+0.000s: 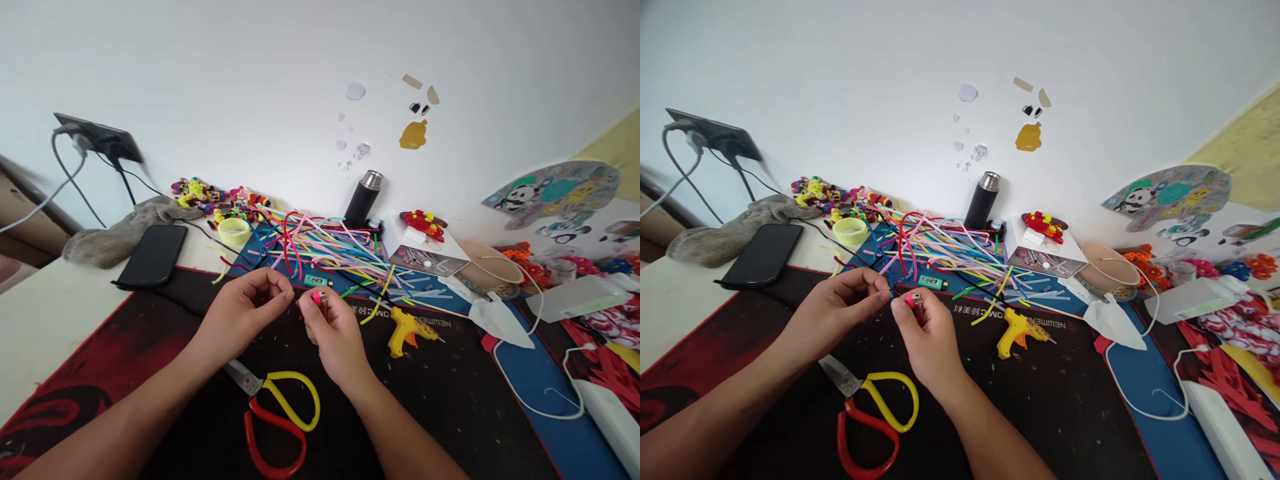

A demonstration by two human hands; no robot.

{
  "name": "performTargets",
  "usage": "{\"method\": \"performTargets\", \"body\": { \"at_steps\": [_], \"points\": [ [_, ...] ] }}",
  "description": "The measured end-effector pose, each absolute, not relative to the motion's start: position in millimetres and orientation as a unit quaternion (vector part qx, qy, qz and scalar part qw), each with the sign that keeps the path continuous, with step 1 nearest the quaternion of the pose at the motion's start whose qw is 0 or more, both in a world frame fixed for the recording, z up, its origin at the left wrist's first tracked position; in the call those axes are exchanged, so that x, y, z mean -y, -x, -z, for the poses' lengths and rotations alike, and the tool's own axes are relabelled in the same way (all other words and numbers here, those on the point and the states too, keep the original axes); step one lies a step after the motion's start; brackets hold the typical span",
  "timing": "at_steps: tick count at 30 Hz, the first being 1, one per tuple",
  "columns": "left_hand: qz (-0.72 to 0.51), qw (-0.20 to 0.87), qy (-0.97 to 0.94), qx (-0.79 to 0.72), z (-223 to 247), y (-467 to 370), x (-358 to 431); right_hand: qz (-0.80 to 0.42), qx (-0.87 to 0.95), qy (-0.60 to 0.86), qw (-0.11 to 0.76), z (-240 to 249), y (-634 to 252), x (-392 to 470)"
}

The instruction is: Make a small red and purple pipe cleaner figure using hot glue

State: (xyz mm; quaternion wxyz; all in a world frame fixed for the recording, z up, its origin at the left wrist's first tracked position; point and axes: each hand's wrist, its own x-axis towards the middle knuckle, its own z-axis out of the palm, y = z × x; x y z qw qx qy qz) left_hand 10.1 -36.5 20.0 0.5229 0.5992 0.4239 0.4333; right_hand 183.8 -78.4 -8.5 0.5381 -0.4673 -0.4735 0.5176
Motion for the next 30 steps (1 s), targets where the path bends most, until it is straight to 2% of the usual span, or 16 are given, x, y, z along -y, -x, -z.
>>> {"method": "performTargets", "body": {
  "at_steps": [6,14,25,30],
  "points": [
    [-0.42,0.426,-0.667,-0.444,-22.8,-11.9,44.3,-0.55,0.424,0.449,0.561,7.2,-189.1,72.2],
    [-0.415,0.38,-0.697,-0.446,-23.2,-15.4,46.8,-0.558,0.429,0.447,0.553,4.5,-189.4,71.7],
    [-0.411,0.367,-0.714,-0.433,-21.0,-16.4,46.0,-0.533,0.454,0.467,0.54,6.9,-192.3,72.0],
    [-0.398,0.436,-0.686,-0.426,-23.0,-18.4,43.0,-0.526,0.452,0.469,0.547,6.6,-192.5,71.2]
  ]
}}
